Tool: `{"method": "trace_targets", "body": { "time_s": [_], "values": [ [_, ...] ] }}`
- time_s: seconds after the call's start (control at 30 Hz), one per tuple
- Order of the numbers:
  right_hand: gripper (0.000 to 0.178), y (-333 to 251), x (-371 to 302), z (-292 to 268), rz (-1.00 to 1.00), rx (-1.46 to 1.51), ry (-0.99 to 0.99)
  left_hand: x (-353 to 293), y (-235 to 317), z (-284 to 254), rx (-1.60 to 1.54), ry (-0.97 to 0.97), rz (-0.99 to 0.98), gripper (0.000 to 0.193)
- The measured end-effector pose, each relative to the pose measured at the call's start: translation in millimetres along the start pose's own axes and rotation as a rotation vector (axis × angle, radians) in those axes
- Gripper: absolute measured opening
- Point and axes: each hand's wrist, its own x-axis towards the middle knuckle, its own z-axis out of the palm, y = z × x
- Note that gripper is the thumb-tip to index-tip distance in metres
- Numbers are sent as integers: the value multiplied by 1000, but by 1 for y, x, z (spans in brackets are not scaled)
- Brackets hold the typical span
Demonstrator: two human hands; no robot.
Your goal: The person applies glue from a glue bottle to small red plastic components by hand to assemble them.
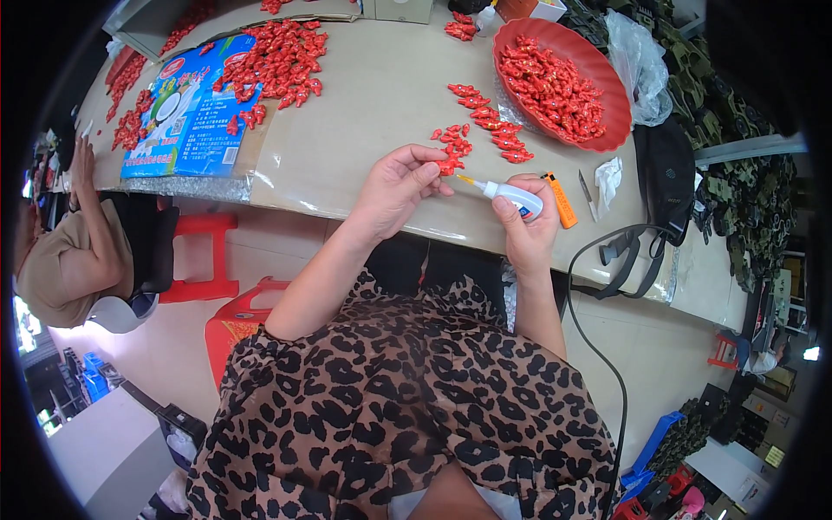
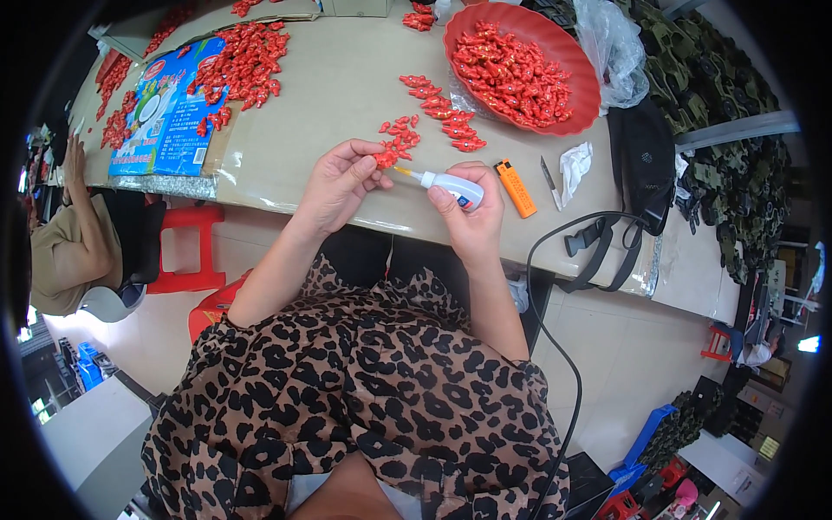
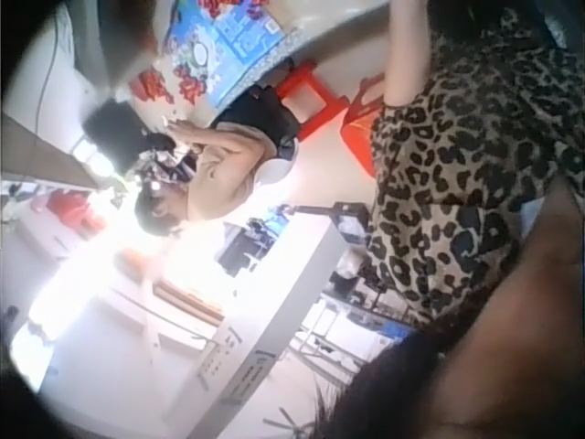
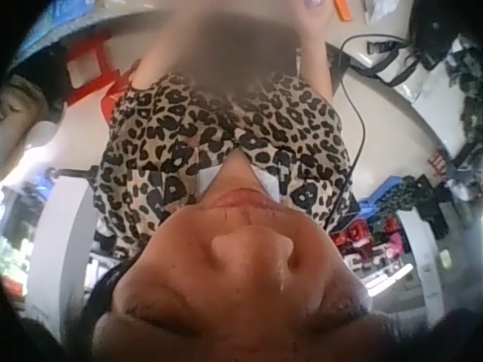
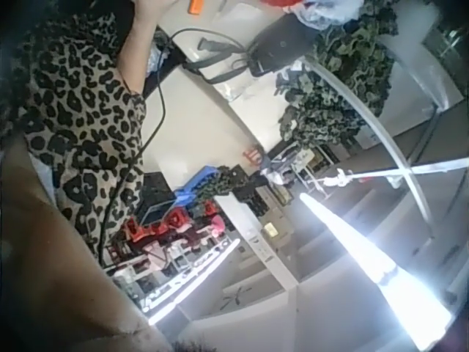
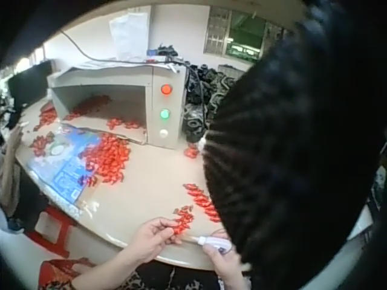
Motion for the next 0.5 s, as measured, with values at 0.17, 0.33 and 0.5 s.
{"method": "trace_targets", "body": {
  "time_s": [0.17, 0.33, 0.5],
  "values": [
    [23, -1, 1, 1, 8, 15, 0, 0, -1, -1, -2, -10, 1, 16],
    [24, 1, 0, -1, 13, 33, 9, 0, 0, 0, -5, -6, 3, 16],
    [24, 4, 0, -3, 10, 25, 9, 0, -1, -1, -1, -5, 0, 16]
  ]
}}
